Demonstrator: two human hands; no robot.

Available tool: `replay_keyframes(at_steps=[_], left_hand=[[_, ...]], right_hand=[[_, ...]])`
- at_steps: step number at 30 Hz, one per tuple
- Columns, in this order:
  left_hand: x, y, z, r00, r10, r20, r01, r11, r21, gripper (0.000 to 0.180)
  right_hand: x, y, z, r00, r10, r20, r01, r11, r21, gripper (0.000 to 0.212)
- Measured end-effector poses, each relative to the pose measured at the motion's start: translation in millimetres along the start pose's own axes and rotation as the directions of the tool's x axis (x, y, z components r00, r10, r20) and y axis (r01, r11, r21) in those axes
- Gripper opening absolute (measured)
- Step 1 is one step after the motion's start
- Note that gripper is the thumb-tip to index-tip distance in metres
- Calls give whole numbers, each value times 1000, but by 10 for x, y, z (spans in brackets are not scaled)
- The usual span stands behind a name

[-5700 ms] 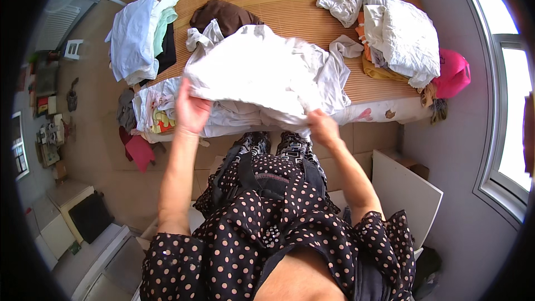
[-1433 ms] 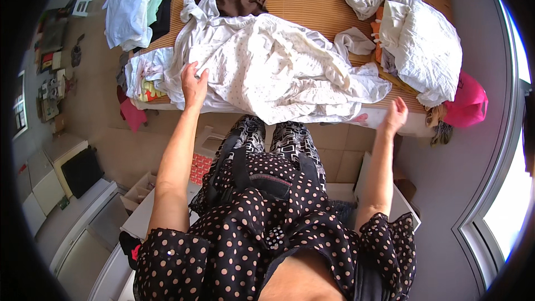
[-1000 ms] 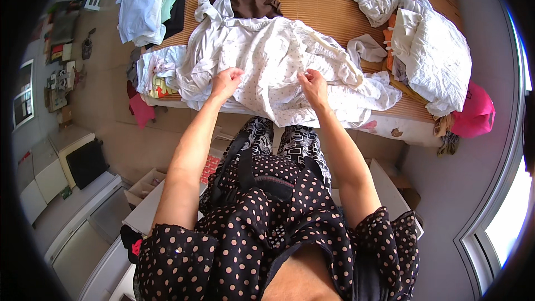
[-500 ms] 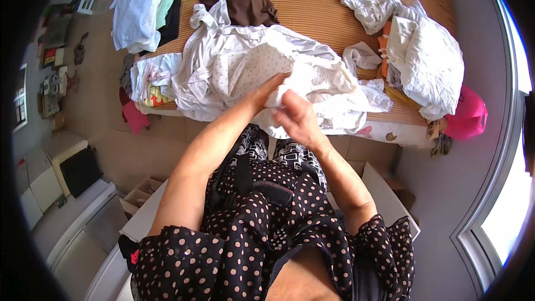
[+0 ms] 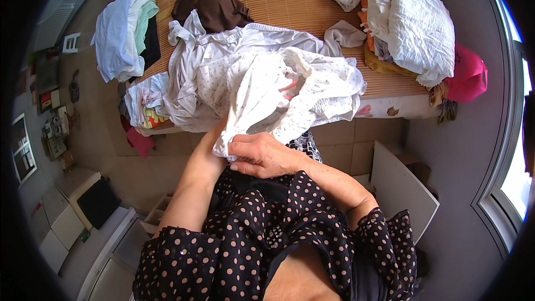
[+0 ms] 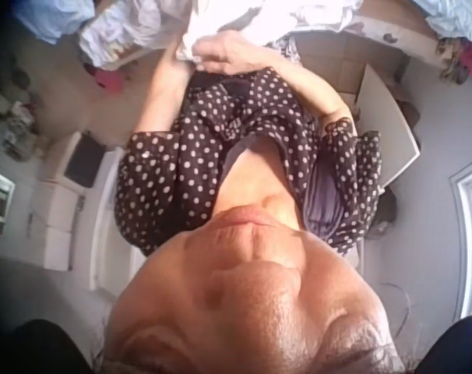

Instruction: The person folds various pieces of clothing on a bed, including a white sheet, a brown shirt, a white hoodie, a striped t-shirt, and a blue shirt. The person handles each item individually, smoothing and folding them into neat stacks.

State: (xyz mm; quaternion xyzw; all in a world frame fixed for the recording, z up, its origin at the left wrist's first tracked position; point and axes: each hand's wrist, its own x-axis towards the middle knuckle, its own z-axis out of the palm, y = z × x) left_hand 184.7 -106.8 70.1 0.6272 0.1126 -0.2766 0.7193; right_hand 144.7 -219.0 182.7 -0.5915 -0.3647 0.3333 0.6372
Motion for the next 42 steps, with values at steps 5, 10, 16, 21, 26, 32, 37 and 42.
replay_keyframes(at_steps=[5, 10, 16, 21, 26, 32, 37, 42], left_hand=[[-45, 34, -64, 994, -106, 39, 110, 989, -95, 43], [-634, -87, -743, 930, -362, 63, 365, 894, -258, 39], [-1542, 305, -1514, 837, -82, -542, 2, 989, -147, 34], [-1797, 581, -1765, 682, 150, -716, -349, 927, -139, 31], [-1941, 219, -2419, 363, 191, -912, -412, 911, 27, 23], [-1812, -433, -2572, 190, 272, -943, 228, 922, 312, 22], [-1091, -180, -2008, 600, 509, -617, 117, 707, 697, 21], [-391, -201, -1887, 748, 557, -361, 52, 493, 869, 23]], right_hand=[[18, 87, -29, 999, -5, -46, 2, 997, -83, 28], [-152, 464, -407, 938, 199, -283, -275, 925, -262, 29], [-473, 1365, -1078, 666, 64, -743, -475, 804, -357, 22], [-360, 1464, -1513, 797, -61, -601, -558, 308, -771, 34], [-578, 1586, -1801, 651, 236, -721, -721, 489, -491, 21], [-996, 1448, -2013, 574, 226, -787, -723, 592, -357, 21], [-992, 1428, -1947, 592, 198, -781, -712, 583, -392, 21], [-888, 1221, -1883, 581, 204, -788, -708, 605, -365, 18]])
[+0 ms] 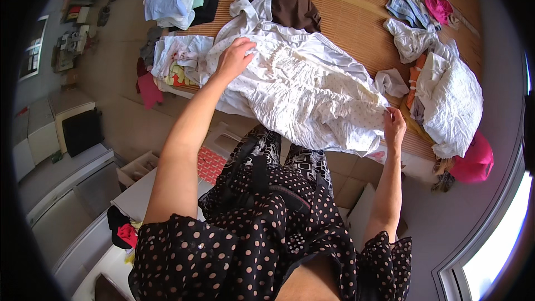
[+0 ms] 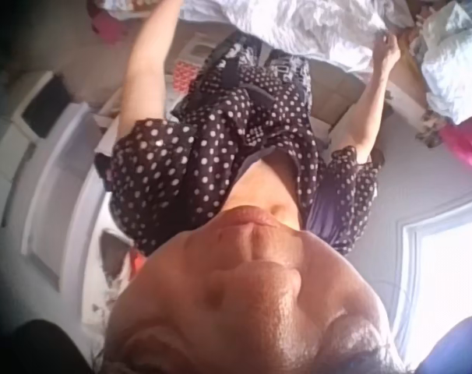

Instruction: The person folds various pieces of clothing on a bed, including a white sheet, a brown shirt, a white hoodie, a striped t-shirt, and a blue shirt. The person handles each item individually, smoothing and folding them into neat stacks.

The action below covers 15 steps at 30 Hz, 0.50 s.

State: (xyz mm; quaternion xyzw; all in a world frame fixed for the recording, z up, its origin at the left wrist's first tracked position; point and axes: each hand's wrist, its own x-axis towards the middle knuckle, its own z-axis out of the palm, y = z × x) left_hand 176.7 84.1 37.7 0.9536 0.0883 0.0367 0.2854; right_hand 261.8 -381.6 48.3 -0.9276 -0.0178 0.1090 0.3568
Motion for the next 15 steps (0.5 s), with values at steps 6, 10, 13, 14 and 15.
replay_keyframes(at_steps=[6, 10, 13, 14, 15], left_hand=[[163, 88, 28, 995, 12, 98, -21, 996, 91, 14], [287, 633, -941, 935, -214, 283, 342, 756, -558, 8], [621, 1011, -1902, 988, -12, 151, 102, 793, -601, 12], [746, 1134, -2207, 997, 57, 58, -15, 833, -553, 13], [881, 1325, -2507, 990, 140, 28, -107, 860, -499, 16]], right_hand=[[-199, -362, -510, 999, -34, -17, 37, 971, 238, 13], [-310, -1083, -1431, 984, -80, -158, 95, 991, 94, 11], [-194, -1680, -2162, 890, -283, -357, 283, 958, -53, 17], [-119, -1897, -2421, 877, -307, -370, 263, 951, -165, 19], [-59, -2125, -2694, 863, -326, -385, 229, 933, -276, 22]])
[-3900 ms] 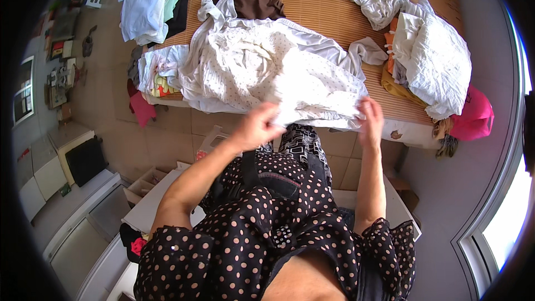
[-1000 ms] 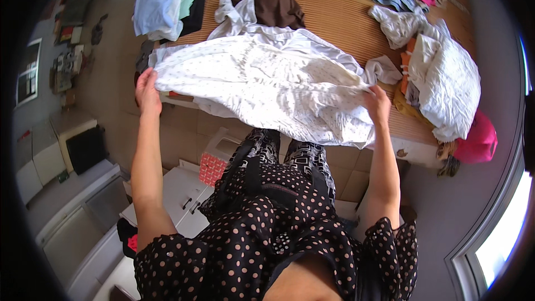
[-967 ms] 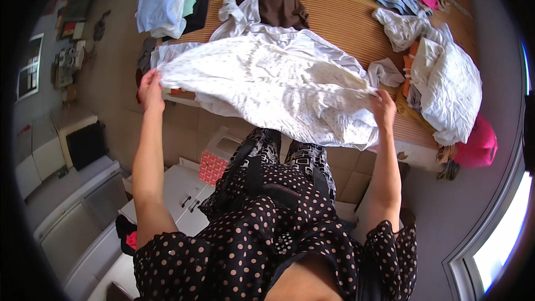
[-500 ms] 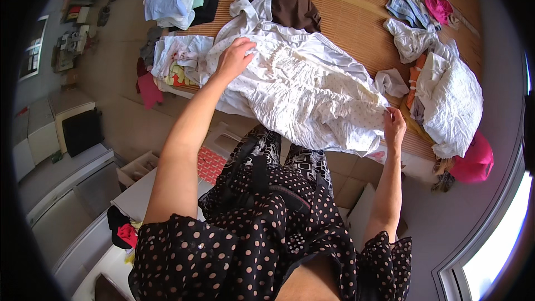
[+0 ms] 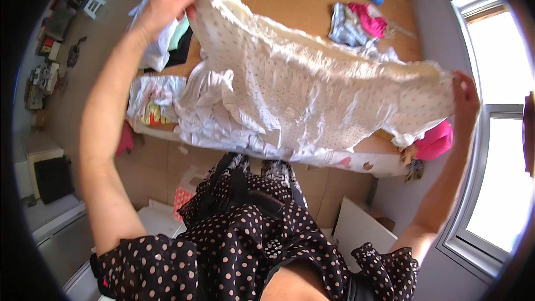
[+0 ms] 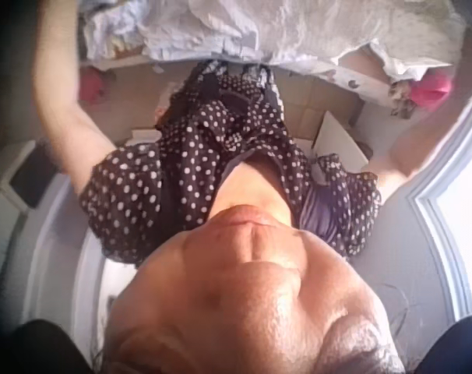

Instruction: The person folds various pieces of clothing on a bed, including a white sheet, a brown shirt, a white hoodie, a striped t-shirt, and a blue shirt. The person handles each item individually, smoothing and folding them into neat stacks.

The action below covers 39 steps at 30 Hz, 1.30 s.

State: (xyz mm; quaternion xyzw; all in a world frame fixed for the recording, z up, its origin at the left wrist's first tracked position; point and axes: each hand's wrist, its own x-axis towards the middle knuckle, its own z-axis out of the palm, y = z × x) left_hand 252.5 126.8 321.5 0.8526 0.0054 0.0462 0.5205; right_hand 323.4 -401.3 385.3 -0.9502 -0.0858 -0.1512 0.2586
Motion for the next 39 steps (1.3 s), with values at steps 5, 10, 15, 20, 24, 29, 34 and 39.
replay_keyframes(at_steps=[5, 10, 15, 20, 24, 29, 34, 39], left_hand=[[433, 1353, -996, 877, 361, -316, -301, 927, 225, 25], [776, 1624, -1271, 822, 550, -150, -167, 485, 858, 14], [957, 1761, -1346, 607, 673, -422, -193, 640, 744, 15], [678, 631, -1444, 858, 488, -161, -200, 606, 770, 16], [-96, -513, -545, 827, 515, -225, -400, 821, 408, 30], [-1309, -2089, 13, 738, -36, -674, 195, 967, 162, 36], [-2632, -2504, 1642, 305, -945, 118, 744, 159, -649, 37], [-2681, -1689, 2212, 620, -526, 582, 449, -371, -813, 56]], right_hand=[[767, -854, -1274, 897, -326, -299, 293, 944, -149, 32], [1240, -934, -1337, 953, -302, 12, 271, 836, -477, 30], [1206, -1016, -1705, 860, -236, -452, 88, 942, -325, 45], [185, -810, -744, 977, 120, -174, -27, 887, 460, 36], [-1215, -473, -88, 851, 18, 524, -309, 825, 473, 20], [-2429, -952, 1966, 371, -475, 798, -571, 561, 599, 15], [-2725, -1328, 2695, 231, -351, 907, -568, 708, 419, 23], [-2809, -1197, 2853, 136, -584, 800, -684, 529, 502, 30]])
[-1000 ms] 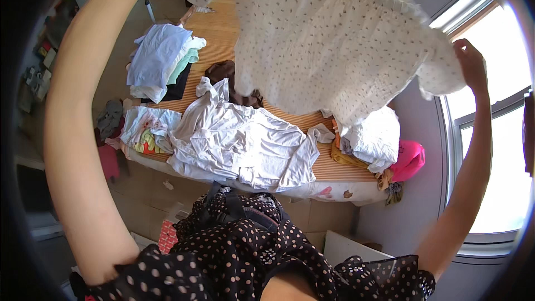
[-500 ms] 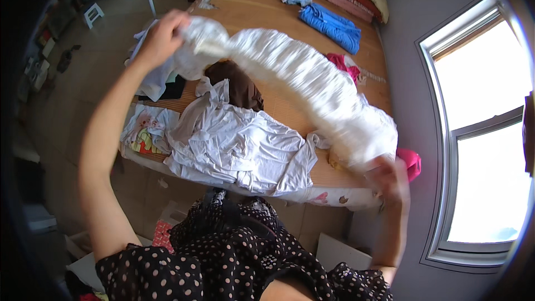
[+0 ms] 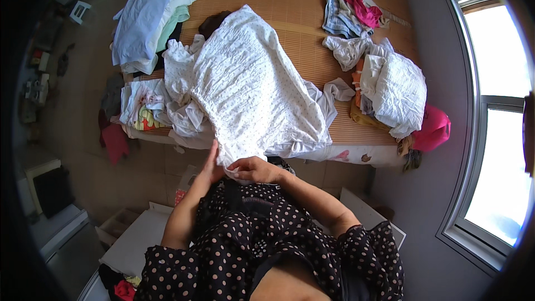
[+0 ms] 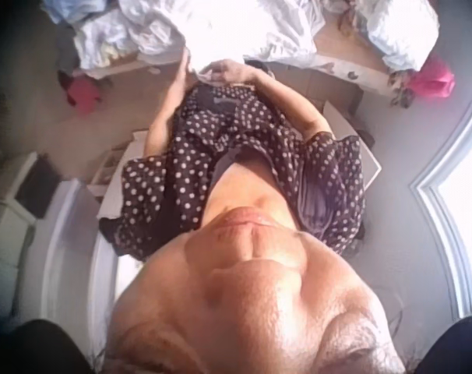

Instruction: The person folds various pieces of clothing on a bed, including a white sheet, a brown shirt, a white hoodie, a striped t-shirt, and a blue shirt. The person handles each item individually, smoothing and folding them into neat stacks.

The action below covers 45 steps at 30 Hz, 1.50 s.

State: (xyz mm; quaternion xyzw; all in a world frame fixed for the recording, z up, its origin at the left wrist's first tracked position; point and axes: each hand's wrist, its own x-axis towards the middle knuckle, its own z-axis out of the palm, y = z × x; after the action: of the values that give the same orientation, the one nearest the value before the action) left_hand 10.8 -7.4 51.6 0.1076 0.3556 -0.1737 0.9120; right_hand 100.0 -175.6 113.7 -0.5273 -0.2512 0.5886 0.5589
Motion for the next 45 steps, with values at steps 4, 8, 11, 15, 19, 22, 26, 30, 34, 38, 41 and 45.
replay_keyframes(at_steps=[4, 8, 11, 15, 19, 22, 26, 30, 34, 38, 41, 45], left_hand=[[145, -159, -155, 959, 161, -234, -48, 903, 426, 45], [-21, -259, -240, 881, 307, -361, -117, 879, 462, 55], [-198, -250, -331, 808, 323, -492, -50, 871, 489, 45], [-347, -179, -307, 834, 319, -450, -77, 875, 478, 37], [-445, -112, 88, 869, 397, -294, -274, 882, 382, 33], [-626, 128, 485, 854, 499, -147, -421, 830, 366, 34], [-887, 213, 564, 827, 548, -125, -472, 799, 373, 30], [-931, -184, -5, 906, 316, -281, -189, 898, 397, 31], [-736, -538, -449, 868, 277, -412, -63, 884, 463, 36], [-703, -640, -437, 834, 359, -419, -142, 873, 467, 30], [-713, -667, -499, 816, 397, -420, -164, 856, 490, 28], [-745, -661, -603, 818, 376, -434, -128, 856, 500, 28]], right_hand=[[-336, 292, -439, 933, 208, -295, -195, 978, 72, 32], [-946, 1122, -1304, 249, 48, -967, -319, 947, -35, 29], [-1276, 1460, -1732, -14, -215, -977, -669, 727, -151, 43], [-1352, 1434, -1924, 147, 203, -968, -499, 860, 104, 32], [-1448, 1242, -2023, 399, 416, -817, -193, 909, 369, 17], [-1522, 231, -2090, 562, 180, -807, 265, 885, 382, 7], [-1916, -501, -2231, 539, -30, -842, 414, 880, 234, 3], [-2349, 246, -2408, 545, 207, -813, 112, 942, 315, 6], [-2394, 1006, -2264, 594, 467, -655, 38, 797, 602, 16], [-2338, 1327, -2204, 539, 620, -570, -186, 748, 637, 12], [-2361, 1359, -2177, 509, 660, -553, -288, 736, 613, 12], [-2437, 1245, -2120, 573, 592, -567, -162, 760, 629, 15]])
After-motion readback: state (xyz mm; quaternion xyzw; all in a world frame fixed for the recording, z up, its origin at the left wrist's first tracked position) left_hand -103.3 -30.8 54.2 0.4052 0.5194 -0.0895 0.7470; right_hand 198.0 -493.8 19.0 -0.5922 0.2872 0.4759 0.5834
